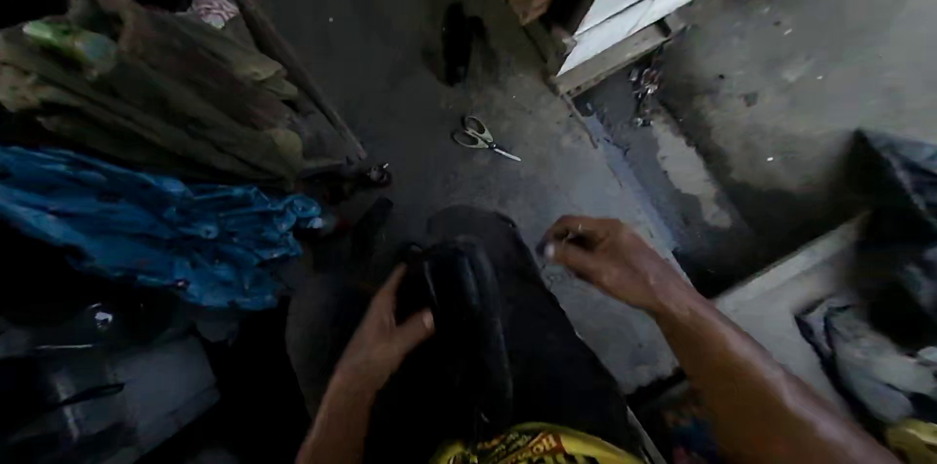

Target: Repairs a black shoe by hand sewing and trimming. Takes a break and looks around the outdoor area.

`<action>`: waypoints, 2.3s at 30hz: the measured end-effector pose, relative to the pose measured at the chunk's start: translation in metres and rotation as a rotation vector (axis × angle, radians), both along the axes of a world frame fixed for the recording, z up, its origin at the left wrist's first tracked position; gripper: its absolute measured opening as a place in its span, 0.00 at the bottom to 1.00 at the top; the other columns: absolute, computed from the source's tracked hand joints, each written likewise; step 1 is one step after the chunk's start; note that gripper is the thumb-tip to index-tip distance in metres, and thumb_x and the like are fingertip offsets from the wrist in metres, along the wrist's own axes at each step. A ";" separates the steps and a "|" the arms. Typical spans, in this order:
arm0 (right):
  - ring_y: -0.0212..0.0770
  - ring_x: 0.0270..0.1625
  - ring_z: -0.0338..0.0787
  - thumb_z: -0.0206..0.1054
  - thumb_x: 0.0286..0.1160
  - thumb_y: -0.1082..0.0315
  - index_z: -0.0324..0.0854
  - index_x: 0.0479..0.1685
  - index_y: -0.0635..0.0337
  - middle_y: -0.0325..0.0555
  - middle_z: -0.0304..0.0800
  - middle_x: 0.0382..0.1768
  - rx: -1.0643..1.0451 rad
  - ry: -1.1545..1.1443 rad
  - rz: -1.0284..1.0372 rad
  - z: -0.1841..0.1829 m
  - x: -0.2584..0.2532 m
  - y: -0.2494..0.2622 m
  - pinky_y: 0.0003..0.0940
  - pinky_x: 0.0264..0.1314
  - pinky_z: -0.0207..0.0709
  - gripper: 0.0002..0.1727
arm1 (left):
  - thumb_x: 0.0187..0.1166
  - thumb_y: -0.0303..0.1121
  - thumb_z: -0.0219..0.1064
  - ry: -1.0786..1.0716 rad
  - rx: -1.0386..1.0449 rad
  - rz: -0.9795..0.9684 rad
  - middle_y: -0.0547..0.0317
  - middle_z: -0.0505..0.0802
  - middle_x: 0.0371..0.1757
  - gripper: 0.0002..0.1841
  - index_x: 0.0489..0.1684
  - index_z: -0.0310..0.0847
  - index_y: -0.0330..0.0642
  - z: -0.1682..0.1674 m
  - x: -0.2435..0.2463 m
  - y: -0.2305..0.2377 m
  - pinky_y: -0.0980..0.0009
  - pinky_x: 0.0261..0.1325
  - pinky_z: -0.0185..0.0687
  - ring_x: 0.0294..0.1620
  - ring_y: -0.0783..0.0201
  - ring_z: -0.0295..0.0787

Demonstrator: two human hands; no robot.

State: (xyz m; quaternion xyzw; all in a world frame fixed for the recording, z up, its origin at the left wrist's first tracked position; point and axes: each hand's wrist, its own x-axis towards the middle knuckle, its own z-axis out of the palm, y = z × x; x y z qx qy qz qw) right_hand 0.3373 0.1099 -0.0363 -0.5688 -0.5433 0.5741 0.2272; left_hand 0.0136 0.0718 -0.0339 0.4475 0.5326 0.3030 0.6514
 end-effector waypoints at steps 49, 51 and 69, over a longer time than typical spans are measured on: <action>0.20 0.35 0.86 0.70 0.66 0.57 0.83 0.66 0.61 0.36 0.90 0.41 0.238 -0.247 0.114 0.051 0.098 -0.050 0.22 0.38 0.84 0.28 | 0.87 0.36 0.61 0.879 0.600 -0.057 0.54 0.90 0.46 0.16 0.64 0.89 0.40 0.058 0.023 -0.044 0.72 0.46 0.86 0.42 0.67 0.87; 0.15 0.29 0.76 0.72 0.60 0.45 0.86 0.60 0.59 0.29 0.85 0.34 0.422 -0.299 0.193 0.081 0.103 -0.080 0.15 0.28 0.71 0.32 | 0.87 0.35 0.62 0.900 0.668 -0.063 0.50 0.90 0.47 0.16 0.64 0.89 0.38 0.060 0.029 -0.049 0.67 0.45 0.87 0.42 0.62 0.89; 0.56 0.38 0.91 0.72 0.78 0.54 0.86 0.46 0.57 0.51 0.87 0.37 0.692 -1.126 0.807 0.143 -0.009 -0.091 0.53 0.29 0.82 0.15 | 0.91 0.36 0.57 0.930 0.726 -0.216 0.43 0.89 0.53 0.17 0.60 0.88 0.36 0.074 0.049 -0.060 0.54 0.50 0.89 0.48 0.49 0.91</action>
